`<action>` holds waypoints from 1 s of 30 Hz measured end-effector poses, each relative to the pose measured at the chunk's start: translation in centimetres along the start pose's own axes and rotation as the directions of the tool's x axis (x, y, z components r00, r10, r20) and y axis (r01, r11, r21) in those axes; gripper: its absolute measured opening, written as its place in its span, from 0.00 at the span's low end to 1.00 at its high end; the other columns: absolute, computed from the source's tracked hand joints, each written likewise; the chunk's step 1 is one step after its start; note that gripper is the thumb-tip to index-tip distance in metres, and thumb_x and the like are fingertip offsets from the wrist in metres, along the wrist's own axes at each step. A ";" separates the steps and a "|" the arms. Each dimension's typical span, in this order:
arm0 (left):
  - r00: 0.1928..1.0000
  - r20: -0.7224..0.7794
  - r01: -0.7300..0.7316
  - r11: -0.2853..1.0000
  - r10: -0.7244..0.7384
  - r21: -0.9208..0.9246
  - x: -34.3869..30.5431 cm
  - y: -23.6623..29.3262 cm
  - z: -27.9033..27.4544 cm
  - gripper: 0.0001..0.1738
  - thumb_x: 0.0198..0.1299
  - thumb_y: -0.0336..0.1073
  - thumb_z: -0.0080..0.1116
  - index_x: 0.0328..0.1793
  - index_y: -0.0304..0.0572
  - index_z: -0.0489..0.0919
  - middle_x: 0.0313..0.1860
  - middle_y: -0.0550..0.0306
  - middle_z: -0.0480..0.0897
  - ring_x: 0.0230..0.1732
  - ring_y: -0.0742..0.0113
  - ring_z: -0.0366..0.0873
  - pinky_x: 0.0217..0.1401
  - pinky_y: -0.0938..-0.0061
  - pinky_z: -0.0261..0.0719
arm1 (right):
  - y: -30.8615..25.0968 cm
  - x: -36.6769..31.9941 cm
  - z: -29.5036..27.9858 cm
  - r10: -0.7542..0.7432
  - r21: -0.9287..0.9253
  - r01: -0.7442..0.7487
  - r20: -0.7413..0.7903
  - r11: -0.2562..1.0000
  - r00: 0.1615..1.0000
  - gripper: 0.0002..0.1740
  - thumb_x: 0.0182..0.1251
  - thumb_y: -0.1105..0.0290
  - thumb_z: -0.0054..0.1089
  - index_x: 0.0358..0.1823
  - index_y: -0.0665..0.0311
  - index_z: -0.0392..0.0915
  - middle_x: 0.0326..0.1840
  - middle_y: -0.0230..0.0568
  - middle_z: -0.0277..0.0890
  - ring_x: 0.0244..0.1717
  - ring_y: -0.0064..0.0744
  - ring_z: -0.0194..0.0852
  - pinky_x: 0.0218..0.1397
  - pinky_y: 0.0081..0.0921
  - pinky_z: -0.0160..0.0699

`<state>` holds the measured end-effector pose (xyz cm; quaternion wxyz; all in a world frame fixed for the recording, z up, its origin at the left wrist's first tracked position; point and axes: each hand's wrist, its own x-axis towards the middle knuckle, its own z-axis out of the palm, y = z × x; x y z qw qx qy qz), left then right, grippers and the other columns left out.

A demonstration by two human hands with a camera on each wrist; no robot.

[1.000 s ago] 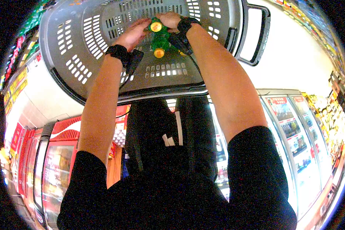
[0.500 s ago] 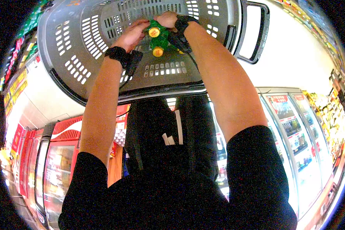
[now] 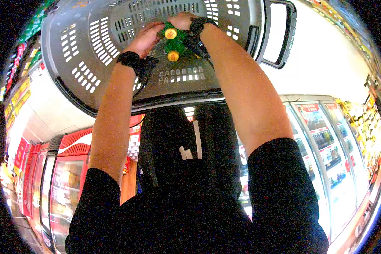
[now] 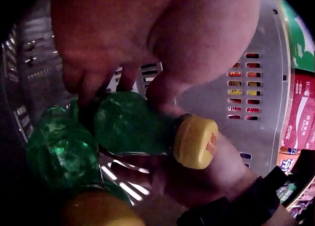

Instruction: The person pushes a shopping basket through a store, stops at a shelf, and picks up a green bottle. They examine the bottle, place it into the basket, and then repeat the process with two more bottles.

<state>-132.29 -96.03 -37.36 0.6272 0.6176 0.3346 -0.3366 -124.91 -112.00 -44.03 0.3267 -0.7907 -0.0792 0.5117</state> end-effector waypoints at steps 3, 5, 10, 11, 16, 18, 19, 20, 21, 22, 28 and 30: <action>1.000 0.004 0.015 1.000 -0.015 -0.010 0.2 0.4 0.1 0.20 0.71 0.45 0.53 0.64 0.47 0.76 0.53 0.65 0.79 0.46 0.73 0.70 0.49 0.78 0.68 | -0.6 0.1 -0.1 0.093 0.010 -0.093 -0.030 0.996 0.995 0.34 0.69 0.42 0.50 0.59 0.65 0.79 0.52 0.50 0.82 0.48 0.39 0.82 0.49 0.36 0.82; 0.999 0.044 -0.017 0.998 0.020 -0.061 1.5 -0.7 -0.3 0.20 0.72 0.44 0.51 0.65 0.47 0.76 0.55 0.65 0.79 0.48 0.73 0.72 0.51 0.78 0.69 | -1.9 -1.3 -0.7 0.130 0.015 -0.130 -0.030 0.991 0.991 0.37 0.68 0.39 0.51 0.57 0.69 0.80 0.50 0.52 0.82 0.46 0.40 0.83 0.46 0.36 0.83; 1.000 0.023 0.020 1.000 -0.020 -0.003 1.7 -0.7 -0.6 0.21 0.73 0.45 0.49 0.66 0.47 0.75 0.56 0.65 0.79 0.50 0.74 0.71 0.53 0.76 0.68 | -2.2 -1.6 -0.6 0.095 0.034 -0.094 -0.037 0.995 0.995 0.43 0.66 0.33 0.50 0.54 0.73 0.80 0.48 0.55 0.83 0.44 0.41 0.84 0.43 0.36 0.83; 1.000 0.021 0.022 1.000 -0.022 0.005 1.9 -0.7 -0.5 0.21 0.73 0.45 0.49 0.66 0.47 0.75 0.57 0.65 0.79 0.50 0.74 0.71 0.53 0.76 0.68 | -1.9 -1.4 -0.5 0.082 0.034 -0.081 -0.034 0.996 0.996 0.44 0.66 0.33 0.49 0.55 0.73 0.80 0.49 0.55 0.82 0.45 0.42 0.83 0.44 0.36 0.83; 0.999 0.035 -0.001 1.000 0.002 -0.010 1.8 -0.5 -0.5 0.21 0.72 0.46 0.50 0.67 0.49 0.75 0.58 0.66 0.79 0.55 0.73 0.71 0.56 0.74 0.68 | -3.3 -2.8 -1.5 0.151 0.090 -0.155 0.050 0.984 0.987 0.48 0.65 0.29 0.46 0.63 0.69 0.75 0.59 0.56 0.77 0.56 0.46 0.79 0.48 0.41 0.83; 0.999 0.054 0.001 1.000 -0.001 -0.009 2.0 -0.7 -0.6 0.21 0.72 0.46 0.50 0.66 0.50 0.76 0.59 0.66 0.79 0.56 0.73 0.71 0.58 0.74 0.67 | -3.7 -3.2 -1.7 0.203 0.113 -0.212 0.088 0.971 0.975 0.49 0.65 0.28 0.45 0.67 0.67 0.72 0.64 0.56 0.74 0.60 0.48 0.77 0.50 0.43 0.84; 0.998 0.059 0.008 1.000 -0.007 -0.009 2.1 -0.6 -0.7 0.21 0.72 0.46 0.51 0.66 0.50 0.76 0.58 0.66 0.79 0.57 0.72 0.72 0.58 0.74 0.67 | -3.8 -3.1 -1.7 0.202 0.116 -0.211 0.088 0.971 0.976 0.49 0.64 0.27 0.44 0.68 0.65 0.71 0.65 0.55 0.73 0.61 0.48 0.75 0.51 0.44 0.84; 0.998 0.065 0.014 1.000 -0.013 -0.009 2.1 -0.5 -0.7 0.20 0.71 0.46 0.51 0.66 0.51 0.76 0.58 0.66 0.79 0.57 0.72 0.72 0.59 0.74 0.67 | -3.8 -3.1 -1.7 0.198 0.118 -0.206 0.080 0.971 0.977 0.49 0.64 0.27 0.44 0.69 0.65 0.70 0.66 0.54 0.72 0.61 0.49 0.75 0.51 0.44 0.84; 0.999 0.046 0.001 1.000 -0.001 0.002 1.8 -0.1 -0.5 0.20 0.71 0.46 0.51 0.66 0.51 0.76 0.58 0.66 0.79 0.57 0.72 0.72 0.59 0.73 0.68 | -3.6 -3.0 -1.6 0.194 0.120 -0.201 0.072 0.972 0.978 0.49 0.64 0.27 0.44 0.69 0.64 0.70 0.66 0.54 0.72 0.62 0.49 0.75 0.51 0.44 0.84; 1.000 0.027 -0.013 1.000 0.013 0.013 1.3 0.1 -0.2 0.20 0.71 0.46 0.51 0.65 0.51 0.77 0.58 0.66 0.79 0.57 0.72 0.72 0.59 0.73 0.68 | -3.4 -3.0 -1.3 0.187 0.120 -0.192 0.056 0.974 0.981 0.49 0.64 0.27 0.44 0.69 0.63 0.70 0.66 0.53 0.72 0.61 0.48 0.75 0.50 0.44 0.85; 0.996 0.031 -0.085 0.991 0.082 0.108 1.6 0.1 0.0 0.28 0.70 0.46 0.51 0.70 0.35 0.71 0.64 0.44 0.77 0.65 0.55 0.72 0.69 0.64 0.66 | -3.2 -2.9 -1.4 0.114 0.055 -0.115 0.018 0.992 0.993 0.46 0.66 0.29 0.43 0.65 0.64 0.74 0.59 0.51 0.77 0.53 0.44 0.80 0.43 0.40 0.86; 0.994 0.048 -0.099 0.988 0.093 0.122 2.4 -0.6 -0.2 0.26 0.71 0.46 0.51 0.69 0.39 0.73 0.64 0.50 0.77 0.65 0.59 0.72 0.69 0.66 0.66 | -3.2 -3.0 -1.4 0.093 0.023 -0.094 0.021 0.995 0.995 0.44 0.69 0.31 0.40 0.62 0.67 0.76 0.59 0.55 0.77 0.55 0.48 0.79 0.52 0.41 0.80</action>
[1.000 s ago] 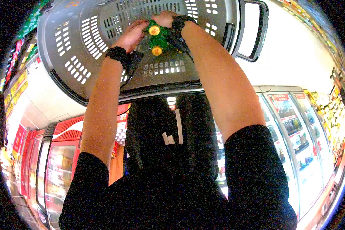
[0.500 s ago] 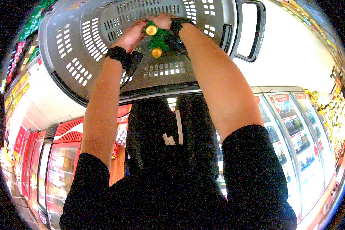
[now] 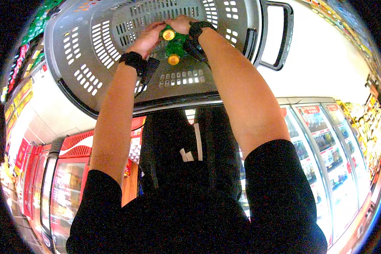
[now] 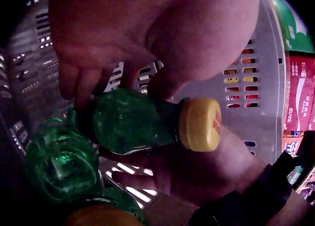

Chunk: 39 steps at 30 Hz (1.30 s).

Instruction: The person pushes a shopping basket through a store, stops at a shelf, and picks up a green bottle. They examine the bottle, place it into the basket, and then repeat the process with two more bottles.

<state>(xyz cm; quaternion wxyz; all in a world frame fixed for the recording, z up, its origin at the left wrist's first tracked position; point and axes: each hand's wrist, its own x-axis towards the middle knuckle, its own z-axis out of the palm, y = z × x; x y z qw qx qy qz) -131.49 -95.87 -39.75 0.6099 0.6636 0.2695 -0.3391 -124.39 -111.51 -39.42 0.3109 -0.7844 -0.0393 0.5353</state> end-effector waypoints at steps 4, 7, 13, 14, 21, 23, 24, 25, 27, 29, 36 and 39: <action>1.000 0.012 -0.003 1.000 0.003 -0.005 0.9 -1.0 -0.3 0.23 0.72 0.46 0.50 0.69 0.46 0.75 0.65 0.61 0.78 0.65 0.66 0.71 0.69 0.71 0.65 | 0.4 0.7 0.6 -0.048 -0.047 0.046 -0.030 0.998 0.998 0.42 0.74 0.36 0.33 0.59 0.71 0.78 0.62 0.65 0.74 0.65 0.59 0.72 0.70 0.47 0.67; 1.000 0.014 -0.002 1.000 0.002 0.005 0.9 -0.8 -0.2 0.25 0.72 0.46 0.50 0.70 0.44 0.74 0.65 0.58 0.77 0.68 0.65 0.70 0.72 0.71 0.63 | 1.6 2.3 1.4 -0.075 -0.035 0.074 -0.042 0.997 0.996 0.42 0.75 0.37 0.33 0.59 0.72 0.77 0.63 0.65 0.73 0.66 0.60 0.71 0.71 0.48 0.66; 0.999 0.024 -0.041 0.999 0.041 -0.014 0.5 -0.7 -0.2 0.28 0.70 0.49 0.52 0.70 0.39 0.72 0.66 0.48 0.76 0.68 0.57 0.70 0.72 0.66 0.64 | 1.6 2.1 1.2 -0.070 -0.060 0.068 -0.031 0.996 0.997 0.42 0.75 0.38 0.32 0.59 0.74 0.77 0.64 0.65 0.72 0.67 0.59 0.70 0.72 0.47 0.65; 0.998 0.028 -0.056 0.998 0.057 -0.023 0.4 -0.7 -0.1 0.30 0.69 0.50 0.52 0.69 0.37 0.72 0.66 0.43 0.76 0.67 0.54 0.71 0.71 0.64 0.64 | 1.4 1.8 1.0 -0.066 -0.066 0.063 -0.043 0.996 0.997 0.42 0.75 0.38 0.34 0.58 0.73 0.77 0.60 0.63 0.74 0.62 0.56 0.73 0.67 0.46 0.68; 0.998 0.022 -0.062 0.998 0.062 -0.006 0.8 -0.7 0.0 0.29 0.70 0.50 0.52 0.68 0.35 0.73 0.67 0.44 0.75 0.68 0.53 0.70 0.72 0.64 0.64 | 1.6 1.9 1.0 -0.011 -0.010 0.010 -0.100 1.000 0.995 0.39 0.71 0.35 0.44 0.54 0.68 0.81 0.42 0.51 0.83 0.42 0.42 0.84 0.42 0.40 0.84; 0.999 0.000 -0.049 0.999 0.049 -0.023 -0.7 0.6 0.3 0.29 0.70 0.49 0.51 0.68 0.35 0.73 0.67 0.44 0.75 0.69 0.53 0.70 0.72 0.64 0.63 | 2.3 2.5 1.4 -0.001 0.026 0.004 -0.101 1.000 0.995 0.40 0.70 0.34 0.45 0.55 0.68 0.81 0.45 0.52 0.83 0.45 0.44 0.84 0.44 0.43 0.84; 0.999 -0.006 -0.050 0.998 0.050 -0.023 -0.6 0.6 0.3 0.28 0.70 0.49 0.51 0.68 0.36 0.73 0.67 0.44 0.75 0.68 0.54 0.70 0.72 0.64 0.63 | 2.2 2.4 1.4 0.007 0.047 -0.002 -0.101 0.999 0.995 0.40 0.70 0.34 0.45 0.55 0.68 0.81 0.46 0.52 0.83 0.46 0.45 0.83 0.45 0.44 0.83; 0.999 -0.011 -0.051 0.998 0.051 -0.022 -0.6 0.5 0.3 0.28 0.71 0.48 0.51 0.69 0.36 0.73 0.67 0.45 0.76 0.68 0.54 0.70 0.72 0.64 0.63 | 2.1 2.2 1.4 0.021 0.075 -0.014 -0.098 0.997 0.995 0.41 0.69 0.34 0.45 0.56 0.68 0.80 0.47 0.52 0.82 0.47 0.46 0.83 0.46 0.46 0.83; 1.000 -0.011 -0.028 1.000 0.028 -0.009 -0.4 0.4 0.2 0.27 0.71 0.48 0.50 0.70 0.39 0.72 0.67 0.49 0.75 0.68 0.58 0.70 0.70 0.66 0.65 | 2.0 1.9 1.3 0.044 0.121 -0.034 -0.086 0.992 0.995 0.41 0.69 0.33 0.45 0.57 0.68 0.80 0.50 0.53 0.81 0.49 0.47 0.81 0.48 0.48 0.82; 1.000 0.000 0.020 1.000 -0.020 0.016 -0.2 0.3 0.0 0.27 0.73 0.48 0.48 0.72 0.44 0.71 0.68 0.58 0.74 0.67 0.65 0.69 0.67 0.70 0.67 | 1.9 1.6 1.2 0.060 0.157 -0.048 -0.068 0.986 0.996 0.42 0.69 0.33 0.45 0.58 0.68 0.79 0.52 0.53 0.80 0.51 0.47 0.80 0.50 0.49 0.81; 0.995 -0.090 0.034 0.999 -0.037 -0.035 -2.4 2.6 0.7 0.25 0.71 0.46 0.51 0.67 0.39 0.75 0.62 0.48 0.79 0.63 0.58 0.73 0.68 0.66 0.67 | 1.8 0.9 0.7 0.051 0.156 -0.039 -0.072 0.987 0.996 0.44 0.69 0.31 0.42 0.55 0.71 0.80 0.51 0.56 0.80 0.52 0.49 0.79 0.55 0.44 0.78; 0.994 -0.101 0.047 0.998 -0.050 -0.028 -2.6 3.0 0.8 0.24 0.70 0.46 0.51 0.66 0.38 0.76 0.61 0.49 0.80 0.61 0.59 0.75 0.66 0.67 0.68 | 1.2 -0.2 0.2 0.014 0.119 -0.002 -0.099 0.993 0.995 0.49 0.70 0.30 0.38 0.53 0.77 0.80 0.54 0.67 0.79 0.57 0.58 0.79 0.63 0.42 0.74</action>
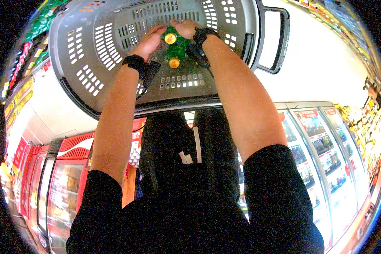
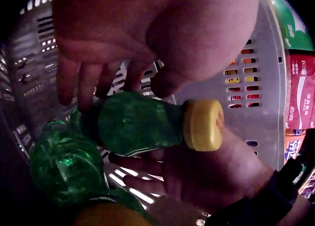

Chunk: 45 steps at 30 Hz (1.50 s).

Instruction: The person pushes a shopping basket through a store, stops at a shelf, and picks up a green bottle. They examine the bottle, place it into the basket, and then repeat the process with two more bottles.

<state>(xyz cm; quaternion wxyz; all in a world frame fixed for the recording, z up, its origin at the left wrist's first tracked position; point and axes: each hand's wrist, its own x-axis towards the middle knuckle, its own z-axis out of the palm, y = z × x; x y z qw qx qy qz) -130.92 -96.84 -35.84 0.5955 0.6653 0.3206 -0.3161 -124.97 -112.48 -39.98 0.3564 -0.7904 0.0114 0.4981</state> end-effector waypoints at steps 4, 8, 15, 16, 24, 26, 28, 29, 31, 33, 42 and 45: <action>0.999 0.034 0.009 0.994 -0.013 0.107 0.5 -0.4 -0.7 0.25 0.72 0.49 0.49 0.69 0.44 0.74 0.64 0.56 0.77 0.61 0.62 0.73 0.60 0.64 0.72 | -0.5 -0.5 -0.1 0.027 -0.020 -0.026 0.006 0.999 1.000 0.49 0.70 0.30 0.38 0.54 0.78 0.79 0.57 0.68 0.77 0.61 0.58 0.77 0.65 0.43 0.71; 0.999 0.047 0.011 0.993 -0.016 0.118 -0.1 -0.2 -1.0 0.27 0.73 0.52 0.47 0.71 0.48 0.72 0.68 0.60 0.74 0.62 0.63 0.74 0.60 0.62 0.72 | -1.1 -1.5 -0.1 0.062 0.022 -0.063 0.025 0.998 0.998 0.48 0.71 0.31 0.37 0.55 0.77 0.79 0.57 0.68 0.77 0.62 0.57 0.76 0.66 0.44 0.70; 0.994 -0.053 -0.100 0.995 0.098 -0.028 -4.7 3.2 -2.0 0.24 0.72 0.46 0.49 0.63 0.35 0.77 0.63 0.46 0.79 0.65 0.57 0.74 0.67 0.68 0.69 | -2.1 -4.8 -2.7 -0.125 -0.126 0.117 -0.055 0.985 0.991 0.44 0.75 0.36 0.34 0.55 0.76 0.79 0.55 0.70 0.77 0.58 0.61 0.77 0.65 0.49 0.70; 0.990 -0.046 -0.131 0.991 0.132 0.030 -5.2 3.2 -2.6 0.26 0.72 0.49 0.49 0.66 0.38 0.75 0.64 0.50 0.78 0.65 0.59 0.74 0.66 0.67 0.69 | -2.6 -6.4 -2.9 -0.142 -0.097 0.132 -0.097 0.986 0.985 0.44 0.75 0.36 0.34 0.55 0.76 0.78 0.54 0.70 0.77 0.58 0.62 0.77 0.65 0.49 0.70; 0.907 -0.189 -0.379 0.925 0.377 0.022 -16.5 5.9 -6.0 0.17 0.74 0.38 0.49 0.61 0.36 0.77 0.58 0.51 0.83 0.61 0.64 0.77 0.65 0.72 0.71 | -7.4 -16.8 -4.9 -0.231 -0.084 0.215 -0.366 0.973 0.901 0.37 0.75 0.42 0.40 0.61 0.73 0.72 0.50 0.67 0.79 0.55 0.61 0.79 0.61 0.46 0.75; 0.887 -0.168 -0.431 0.902 0.430 0.035 -20.0 6.0 -6.7 0.16 0.73 0.36 0.50 0.61 0.34 0.77 0.56 0.49 0.83 0.59 0.64 0.79 0.65 0.73 0.72 | -8.6 -20.1 -4.9 -0.276 -0.088 0.264 -0.410 0.961 0.869 0.29 0.76 0.50 0.46 0.58 0.71 0.75 0.43 0.65 0.82 0.46 0.59 0.83 0.53 0.45 0.80; 0.884 -0.155 -0.439 0.897 0.441 0.053 -22.5 5.0 -7.8 0.20 0.75 0.42 0.46 0.64 0.38 0.76 0.58 0.56 0.83 0.59 0.68 0.78 0.59 0.74 0.73 | -9.8 -23.5 -5.0 -0.346 -0.153 0.310 -0.440 0.938 0.829 0.25 0.74 0.55 0.51 0.57 0.73 0.76 0.43 0.63 0.82 0.46 0.58 0.83 0.50 0.42 0.80; 0.852 -0.173 -0.485 0.870 0.494 0.095 -23.3 3.8 -8.5 0.19 0.76 0.41 0.46 0.63 0.37 0.77 0.57 0.55 0.83 0.57 0.68 0.79 0.57 0.75 0.74 | -10.1 -25.2 -4.6 -0.361 -0.154 0.330 -0.506 0.931 0.783 0.23 0.73 0.59 0.54 0.57 0.73 0.77 0.43 0.62 0.82 0.46 0.59 0.83 0.50 0.42 0.80; 0.824 -0.247 -0.526 0.851 0.509 0.000 -26.6 4.7 -9.2 0.12 0.74 0.32 0.49 0.56 0.33 0.78 0.47 0.52 0.85 0.52 0.68 0.81 0.58 0.76 0.76 | -10.7 -28.3 -4.3 -0.464 -0.188 0.438 -0.548 0.879 0.696 0.20 0.74 0.62 0.54 0.56 0.73 0.77 0.44 0.62 0.82 0.46 0.58 0.83 0.49 0.41 0.80; 0.777 -0.291 -0.585 0.811 0.559 -0.006 -28.6 4.3 -10.6 0.12 0.74 0.32 0.50 0.54 0.32 0.79 0.46 0.52 0.86 0.50 0.70 0.82 0.55 0.77 0.77 | -11.7 -31.4 -3.7 -0.483 -0.208 0.449 -0.555 0.869 0.677 0.18 0.74 0.65 0.53 0.54 0.73 0.78 0.43 0.61 0.82 0.44 0.56 0.84 0.45 0.40 0.82; 0.720 -0.275 -0.650 0.758 0.637 0.056 -35.8 7.1 -13.9 0.13 0.75 0.33 0.48 0.53 0.30 0.79 0.45 0.51 0.87 0.49 0.69 0.83 0.55 0.76 0.78 | -16.3 -40.2 2.0 -0.463 -0.118 0.531 -0.668 0.839 0.583 0.13 0.73 0.69 0.55 0.50 0.70 0.81 0.36 0.51 0.83 0.32 0.39 0.84 0.34 0.29 0.80; 0.700 -0.267 -0.681 0.732 0.662 0.030 -37.3 7.1 -13.5 0.14 0.75 0.34 0.48 0.53 0.30 0.79 0.46 0.51 0.87 0.49 0.69 0.83 0.54 0.76 0.78 | -17.9 -41.0 3.7 -0.465 -0.015 0.605 -0.655 0.796 0.595 0.14 0.73 0.68 0.56 0.51 0.70 0.81 0.37 0.50 0.84 0.33 0.36 0.85 0.36 0.27 0.81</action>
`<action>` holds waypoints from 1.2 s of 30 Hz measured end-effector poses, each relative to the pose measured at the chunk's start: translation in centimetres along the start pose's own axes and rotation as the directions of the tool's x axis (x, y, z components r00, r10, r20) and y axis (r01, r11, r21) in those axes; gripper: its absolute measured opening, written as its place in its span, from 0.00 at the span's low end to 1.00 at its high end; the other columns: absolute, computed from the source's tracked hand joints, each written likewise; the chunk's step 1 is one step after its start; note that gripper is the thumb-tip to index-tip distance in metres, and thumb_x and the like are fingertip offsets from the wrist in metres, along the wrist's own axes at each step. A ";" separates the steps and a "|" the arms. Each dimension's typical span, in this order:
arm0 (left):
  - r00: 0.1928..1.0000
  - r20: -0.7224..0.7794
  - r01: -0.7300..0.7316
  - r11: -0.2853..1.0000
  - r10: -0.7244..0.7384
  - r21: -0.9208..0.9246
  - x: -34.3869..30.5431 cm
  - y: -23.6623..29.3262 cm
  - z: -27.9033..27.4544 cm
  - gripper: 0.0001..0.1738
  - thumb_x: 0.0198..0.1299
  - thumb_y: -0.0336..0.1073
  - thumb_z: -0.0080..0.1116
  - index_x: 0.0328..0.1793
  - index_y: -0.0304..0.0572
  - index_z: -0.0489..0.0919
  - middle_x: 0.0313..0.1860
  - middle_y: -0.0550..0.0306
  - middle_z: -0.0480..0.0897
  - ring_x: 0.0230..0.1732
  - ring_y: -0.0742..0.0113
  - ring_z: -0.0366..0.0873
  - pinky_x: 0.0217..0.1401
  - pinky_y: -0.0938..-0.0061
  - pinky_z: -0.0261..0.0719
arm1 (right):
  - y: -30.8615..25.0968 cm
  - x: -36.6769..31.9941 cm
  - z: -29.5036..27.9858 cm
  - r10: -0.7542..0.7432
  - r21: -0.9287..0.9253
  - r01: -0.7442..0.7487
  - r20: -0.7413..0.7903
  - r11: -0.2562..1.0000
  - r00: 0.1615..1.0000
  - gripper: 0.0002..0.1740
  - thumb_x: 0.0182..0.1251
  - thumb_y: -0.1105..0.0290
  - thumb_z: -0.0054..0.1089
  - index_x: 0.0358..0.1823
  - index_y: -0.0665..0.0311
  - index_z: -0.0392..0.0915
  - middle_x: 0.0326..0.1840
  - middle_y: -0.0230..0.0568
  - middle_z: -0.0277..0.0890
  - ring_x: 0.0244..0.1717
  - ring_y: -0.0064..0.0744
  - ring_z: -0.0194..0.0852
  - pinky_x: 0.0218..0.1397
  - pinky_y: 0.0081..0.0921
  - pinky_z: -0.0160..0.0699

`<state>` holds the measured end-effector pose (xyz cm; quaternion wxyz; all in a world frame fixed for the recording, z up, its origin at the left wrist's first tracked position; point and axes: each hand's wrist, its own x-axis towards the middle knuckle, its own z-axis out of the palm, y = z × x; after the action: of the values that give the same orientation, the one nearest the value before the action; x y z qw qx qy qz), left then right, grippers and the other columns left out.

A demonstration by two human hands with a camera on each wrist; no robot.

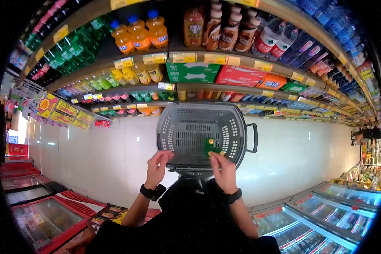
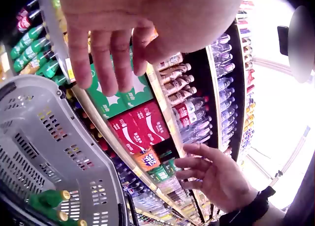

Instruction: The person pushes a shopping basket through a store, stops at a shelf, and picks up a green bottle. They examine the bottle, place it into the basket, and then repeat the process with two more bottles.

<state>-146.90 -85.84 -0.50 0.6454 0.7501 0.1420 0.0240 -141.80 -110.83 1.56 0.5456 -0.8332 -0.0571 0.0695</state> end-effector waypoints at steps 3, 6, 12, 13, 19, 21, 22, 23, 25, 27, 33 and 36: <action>1.000 0.002 -0.003 1.000 0.003 -0.020 -1.7 1.2 0.0 0.14 0.75 0.33 0.48 0.54 0.30 0.79 0.46 0.50 0.87 0.48 0.67 0.83 0.54 0.75 0.79 | -1.5 -0.4 0.9 -0.113 0.056 0.110 0.066 0.992 0.991 0.14 0.72 0.69 0.58 0.52 0.69 0.81 0.39 0.52 0.84 0.34 0.39 0.85 0.37 0.27 0.82; 0.997 -0.039 -0.065 0.998 0.065 -0.003 -3.8 2.6 -0.1 0.13 0.74 0.35 0.50 0.52 0.31 0.80 0.44 0.50 0.87 0.46 0.68 0.85 0.51 0.76 0.80 | -3.7 -1.2 0.0 -0.198 0.057 0.190 0.212 0.980 0.957 0.13 0.72 0.69 0.58 0.51 0.70 0.81 0.42 0.53 0.84 0.37 0.45 0.85 0.39 0.31 0.84; 0.993 -0.111 -0.024 0.997 0.032 0.073 -9.2 5.8 0.0 0.17 0.75 0.38 0.50 0.52 0.29 0.80 0.43 0.50 0.87 0.46 0.68 0.85 0.52 0.74 0.80 | -3.2 -4.0 0.6 -0.409 0.142 0.383 0.316 0.913 0.856 0.13 0.69 0.69 0.60 0.51 0.67 0.82 0.44 0.54 0.84 0.40 0.49 0.85 0.45 0.33 0.82; 0.992 -0.118 -0.035 0.996 0.044 0.081 -10.1 6.0 0.2 0.17 0.75 0.38 0.49 0.52 0.29 0.80 0.42 0.50 0.87 0.46 0.67 0.85 0.52 0.74 0.80 | -3.3 -4.6 0.7 -0.406 0.155 0.375 0.335 0.914 0.850 0.13 0.69 0.69 0.61 0.51 0.67 0.82 0.44 0.54 0.84 0.41 0.49 0.85 0.46 0.34 0.82; 0.964 -0.241 -0.079 0.988 0.109 0.130 -14.5 7.7 -0.4 0.18 0.76 0.39 0.47 0.51 0.29 0.81 0.42 0.50 0.87 0.45 0.67 0.84 0.52 0.74 0.79 | -3.7 -6.4 2.8 -0.434 0.284 0.337 0.434 0.898 0.790 0.14 0.68 0.70 0.61 0.51 0.68 0.81 0.46 0.54 0.83 0.43 0.50 0.84 0.49 0.34 0.81; 0.947 -0.308 -0.057 0.991 0.092 0.121 -16.1 7.8 -0.8 0.19 0.76 0.39 0.46 0.51 0.29 0.81 0.42 0.51 0.87 0.45 0.67 0.84 0.52 0.74 0.79 | -4.3 -6.8 3.0 -0.477 0.286 0.386 0.441 0.877 0.760 0.14 0.68 0.70 0.61 0.51 0.69 0.81 0.46 0.54 0.83 0.44 0.50 0.84 0.49 0.34 0.81; 0.940 -0.331 -0.047 0.992 0.082 0.114 -16.9 7.7 -1.0 0.19 0.76 0.40 0.46 0.51 0.29 0.81 0.42 0.51 0.87 0.45 0.68 0.84 0.52 0.73 0.79 | -4.7 -7.1 3.1 -0.493 0.272 0.412 0.443 0.870 0.749 0.13 0.68 0.71 0.61 0.51 0.69 0.81 0.46 0.54 0.83 0.44 0.50 0.84 0.49 0.34 0.81; 0.940 -0.337 -0.021 0.995 0.053 0.096 -17.7 7.1 -1.4 0.19 0.76 0.40 0.45 0.51 0.30 0.81 0.42 0.51 0.87 0.45 0.68 0.84 0.51 0.73 0.79 | -5.1 -7.2 3.3 -0.510 0.256 0.441 0.440 0.860 0.739 0.13 0.67 0.71 0.61 0.50 0.69 0.81 0.46 0.54 0.83 0.44 0.50 0.84 0.50 0.34 0.81; 0.939 -0.343 0.011 0.998 0.008 0.054 -17.8 5.4 -2.7 0.19 0.77 0.40 0.44 0.51 0.30 0.81 0.42 0.52 0.87 0.44 0.68 0.84 0.51 0.73 0.79 | -5.3 -7.6 4.4 -0.585 0.259 0.526 0.413 0.810 0.698 0.12 0.67 0.71 0.61 0.49 0.69 0.82 0.45 0.53 0.83 0.44 0.49 0.84 0.50 0.34 0.82; 0.938 -0.345 -0.021 0.999 0.034 0.042 -17.8 4.4 -3.5 0.20 0.77 0.40 0.43 0.51 0.30 0.82 0.42 0.52 0.87 0.44 0.68 0.84 0.51 0.73 0.79 | -6.2 -8.2 5.4 -0.607 0.247 0.558 0.414 0.792 0.679 0.11 0.67 0.71 0.61 0.48 0.67 0.82 0.44 0.51 0.84 0.44 0.50 0.84 0.48 0.34 0.82; 0.912 -0.363 -0.211 0.977 0.191 -0.016 -14.6 5.3 -8.1 0.19 0.76 0.38 0.45 0.49 0.29 0.81 0.41 0.51 0.87 0.44 0.68 0.83 0.51 0.73 0.79 | -10.6 -8.3 10.3 -0.643 0.201 0.622 0.401 0.756 0.652 0.12 0.68 0.71 0.60 0.49 0.66 0.82 0.41 0.48 0.83 0.40 0.49 0.82 0.45 0.35 0.81; 0.909 -0.372 -0.227 0.972 0.190 -0.058 -13.9 4.3 -11.8 0.18 0.76 0.37 0.45 0.49 0.29 0.81 0.40 0.50 0.86 0.45 0.67 0.83 0.52 0.73 0.78 | -13.3 -7.8 13.9 -0.647 0.154 0.666 0.471 0.730 0.600 0.13 0.68 0.70 0.60 0.51 0.66 0.81 0.42 0.48 0.82 0.40 0.49 0.82 0.45 0.36 0.81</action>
<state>-162.08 -78.42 7.69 0.6384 0.7103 0.1767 0.2382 -152.24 -94.38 8.74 0.4829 -0.7167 -0.4977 0.0738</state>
